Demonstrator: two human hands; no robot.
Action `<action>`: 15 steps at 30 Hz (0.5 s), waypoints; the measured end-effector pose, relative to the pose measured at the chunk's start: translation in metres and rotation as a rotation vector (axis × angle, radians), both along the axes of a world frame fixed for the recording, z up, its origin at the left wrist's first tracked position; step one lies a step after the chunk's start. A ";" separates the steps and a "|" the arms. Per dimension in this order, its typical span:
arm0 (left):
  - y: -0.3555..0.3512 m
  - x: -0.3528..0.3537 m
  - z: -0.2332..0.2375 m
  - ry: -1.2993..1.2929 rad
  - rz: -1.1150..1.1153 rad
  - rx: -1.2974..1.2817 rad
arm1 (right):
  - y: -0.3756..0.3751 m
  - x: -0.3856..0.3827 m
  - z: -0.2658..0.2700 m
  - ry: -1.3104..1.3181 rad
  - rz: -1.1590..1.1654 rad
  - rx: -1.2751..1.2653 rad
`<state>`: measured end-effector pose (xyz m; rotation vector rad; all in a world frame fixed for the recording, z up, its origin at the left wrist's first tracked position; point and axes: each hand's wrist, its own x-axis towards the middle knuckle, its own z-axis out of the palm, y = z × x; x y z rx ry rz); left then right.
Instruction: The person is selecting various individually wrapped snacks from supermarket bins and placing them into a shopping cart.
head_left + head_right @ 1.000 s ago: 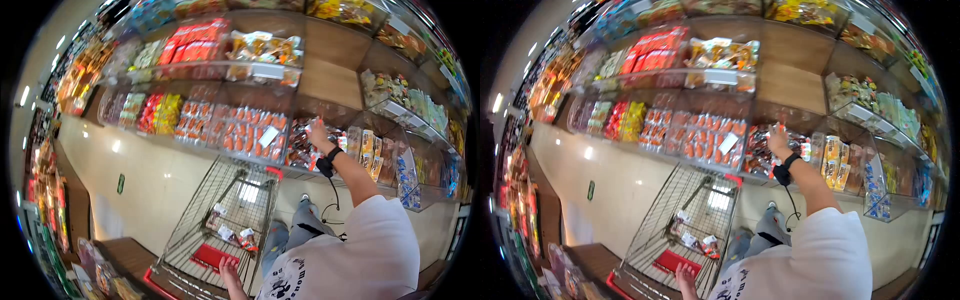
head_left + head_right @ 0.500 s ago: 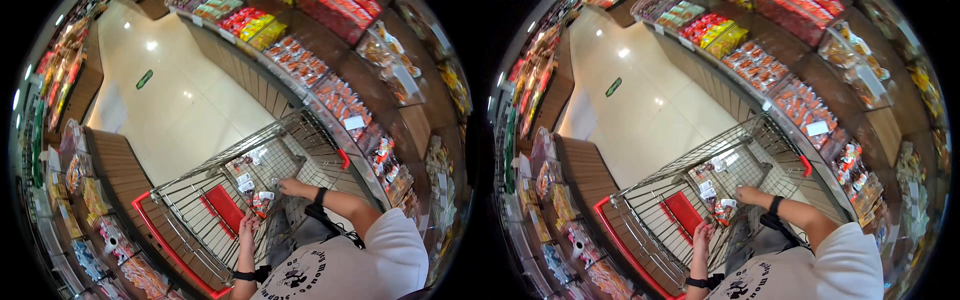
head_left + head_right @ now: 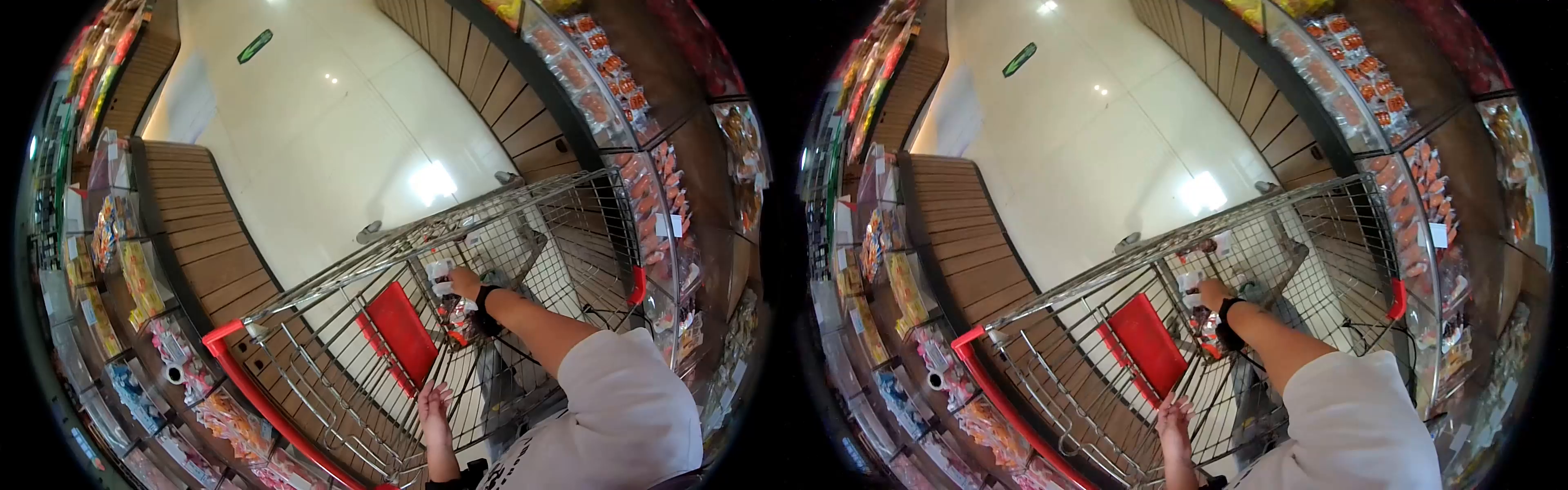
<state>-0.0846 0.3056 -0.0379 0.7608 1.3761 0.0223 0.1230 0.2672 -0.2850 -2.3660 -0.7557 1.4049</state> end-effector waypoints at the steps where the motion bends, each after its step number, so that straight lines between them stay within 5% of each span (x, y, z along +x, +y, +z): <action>1: -0.002 -0.002 -0.001 -0.015 -0.007 -0.023 | -0.007 -0.007 -0.011 -0.041 -0.056 0.090; 6: 0.000 0.000 0.007 -0.003 -0.231 0.141 | -0.019 -0.015 0.014 0.308 -0.220 0.383; 9: 0.014 0.003 0.021 0.016 -0.607 0.556 | -0.021 0.010 0.093 0.192 -0.025 0.638; 11: 0.022 0.023 0.052 -0.038 -0.669 0.689 | -0.020 0.026 0.155 0.314 0.069 0.716; 14: 0.021 0.046 0.100 -0.464 -0.597 0.574 | -0.023 0.037 0.280 0.501 0.085 0.824; 15: 0.018 0.045 0.115 -0.574 -0.530 0.349 | -0.025 0.036 0.327 0.557 0.060 0.812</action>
